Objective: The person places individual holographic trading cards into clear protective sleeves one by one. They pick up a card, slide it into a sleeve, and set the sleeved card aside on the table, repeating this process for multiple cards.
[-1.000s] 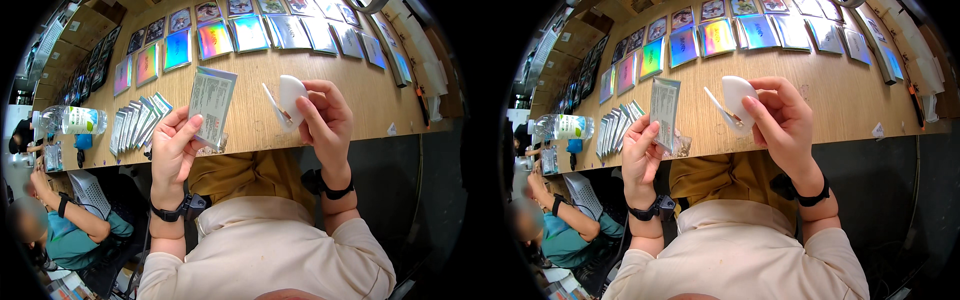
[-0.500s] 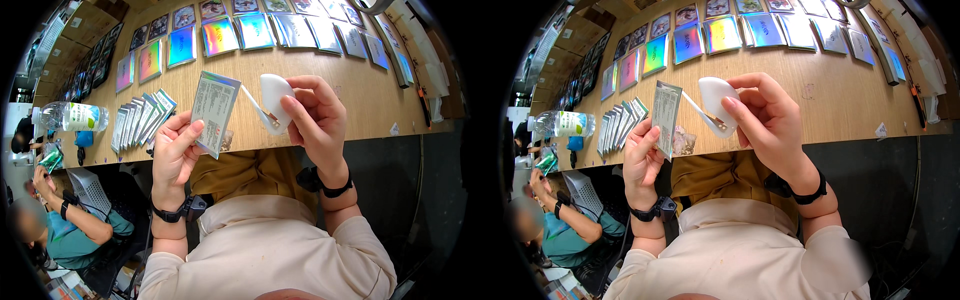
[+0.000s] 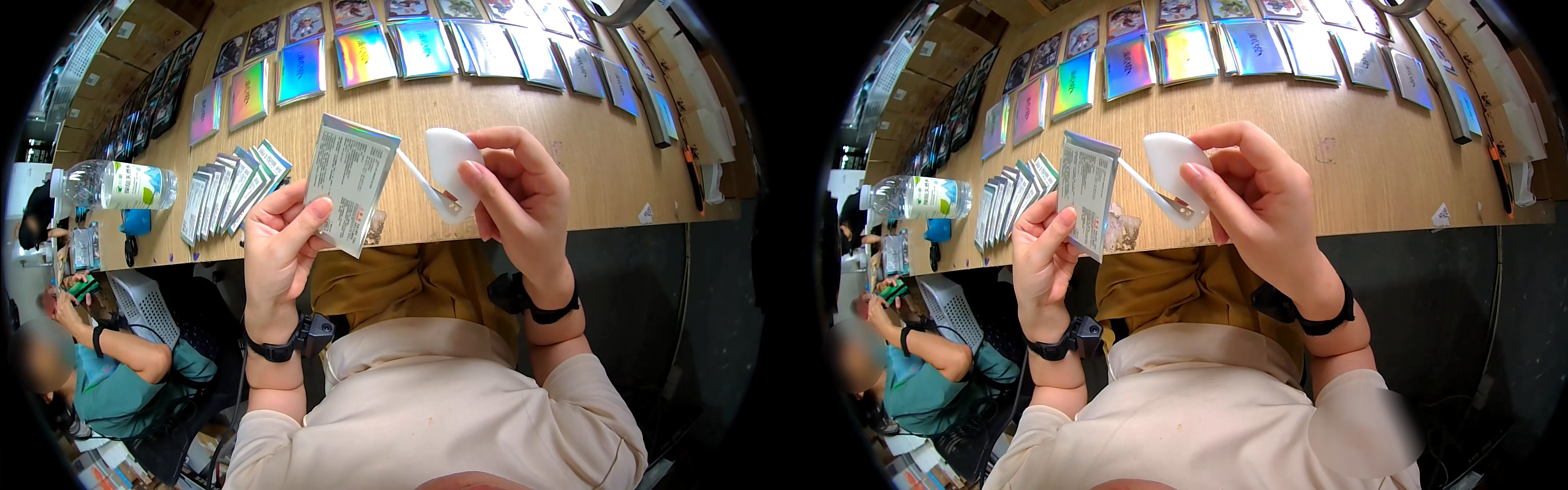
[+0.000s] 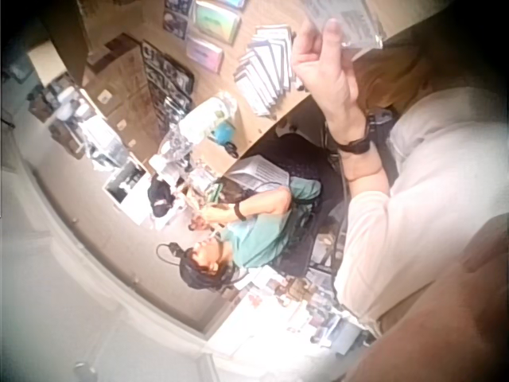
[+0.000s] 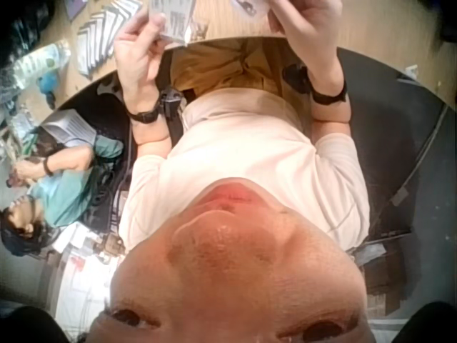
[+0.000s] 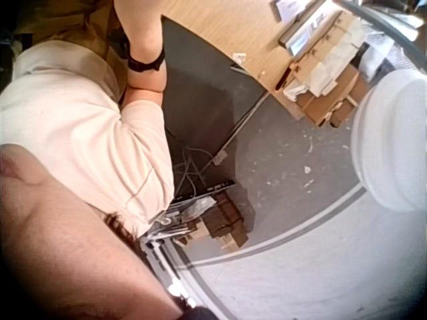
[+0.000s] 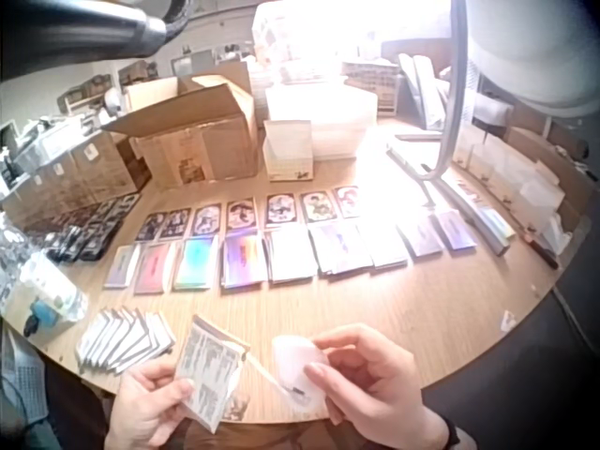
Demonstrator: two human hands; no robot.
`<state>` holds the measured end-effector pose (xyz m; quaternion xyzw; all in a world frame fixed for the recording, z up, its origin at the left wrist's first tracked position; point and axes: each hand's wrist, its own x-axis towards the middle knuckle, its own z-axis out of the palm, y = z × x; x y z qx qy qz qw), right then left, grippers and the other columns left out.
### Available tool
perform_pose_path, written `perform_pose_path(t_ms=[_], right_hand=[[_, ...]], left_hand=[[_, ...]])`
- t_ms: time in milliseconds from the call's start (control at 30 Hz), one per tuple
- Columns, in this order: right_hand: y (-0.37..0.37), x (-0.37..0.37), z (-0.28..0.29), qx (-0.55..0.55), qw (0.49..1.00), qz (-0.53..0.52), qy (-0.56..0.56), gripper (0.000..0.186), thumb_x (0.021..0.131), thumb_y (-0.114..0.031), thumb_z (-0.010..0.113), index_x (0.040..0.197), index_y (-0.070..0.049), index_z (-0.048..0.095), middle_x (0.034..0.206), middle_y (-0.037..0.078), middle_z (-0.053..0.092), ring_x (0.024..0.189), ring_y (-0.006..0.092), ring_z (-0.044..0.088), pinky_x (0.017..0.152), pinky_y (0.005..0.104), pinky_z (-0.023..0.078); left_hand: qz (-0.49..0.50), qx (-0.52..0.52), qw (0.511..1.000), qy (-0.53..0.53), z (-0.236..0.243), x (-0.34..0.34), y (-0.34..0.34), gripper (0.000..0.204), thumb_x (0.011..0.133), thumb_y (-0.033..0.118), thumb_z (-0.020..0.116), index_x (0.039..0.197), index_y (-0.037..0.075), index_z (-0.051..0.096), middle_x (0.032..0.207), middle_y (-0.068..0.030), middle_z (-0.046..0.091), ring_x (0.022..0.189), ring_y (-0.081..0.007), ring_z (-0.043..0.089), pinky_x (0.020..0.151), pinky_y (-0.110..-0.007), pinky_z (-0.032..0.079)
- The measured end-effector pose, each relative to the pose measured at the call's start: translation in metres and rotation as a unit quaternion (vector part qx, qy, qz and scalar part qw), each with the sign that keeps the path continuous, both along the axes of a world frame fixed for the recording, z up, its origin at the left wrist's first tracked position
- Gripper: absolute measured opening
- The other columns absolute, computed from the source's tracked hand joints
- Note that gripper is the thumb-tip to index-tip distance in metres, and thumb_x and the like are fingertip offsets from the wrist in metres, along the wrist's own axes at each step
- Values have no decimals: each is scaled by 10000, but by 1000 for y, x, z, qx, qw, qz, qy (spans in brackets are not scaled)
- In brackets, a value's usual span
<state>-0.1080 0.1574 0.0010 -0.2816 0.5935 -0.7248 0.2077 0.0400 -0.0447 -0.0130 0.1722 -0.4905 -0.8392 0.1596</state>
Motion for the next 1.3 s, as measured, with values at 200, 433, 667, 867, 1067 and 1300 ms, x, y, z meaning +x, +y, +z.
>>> perform_pose_path(t_ms=[200,433,667,867,1067,1300], right_hand=[[4,-2,7,29,999,-6,31,166,937,-36,619,1095,8,597,784,54,672,534,-7,520,416,143,359],[6,-6,10,46,996,-9,71,158,937,-37,620,1090,-2,623,760,36,670,526,-11,507,414,148,349],[7,-6,14,45,994,13,94,143,936,-37,623,1074,-2,621,757,35,680,515,-11,501,411,152,342],[4,-4,12,50,995,25,88,140,939,-44,618,1071,2,620,749,38,685,508,-6,503,409,158,342],[4,-6,10,64,992,32,100,134,944,-58,615,1062,4,625,746,37,683,505,3,498,406,172,340],[9,-7,12,59,996,28,53,136,944,-53,617,1061,16,618,745,14,656,545,-2,492,447,177,350]], left_hand=[[2,-115,993,-16,6,4,-1,286,890,-36,636,1168,-103,610,993,-163,705,845,-175,704,700,-295,620],[-15,-244,968,-50,15,11,-3,294,861,-52,668,1152,-82,644,950,-139,715,826,-142,694,706,-259,586],[-5,-186,982,-30,9,13,-5,291,854,-65,668,1145,-79,653,935,-130,718,817,-135,691,688,-242,574],[-72,-237,967,-64,14,13,2,300,851,-79,667,1150,-76,656,968,-118,713,848,-129,680,730,-253,575],[-116,-206,966,-103,13,9,16,290,845,-64,685,1134,-73,667,963,-105,713,855,-117,666,753,-253,573],[-153,-260,946,-115,14,1,26,265,840,-48,689,1105,-63,687,875,-48,707,787,-56,612,686,-201,507]])
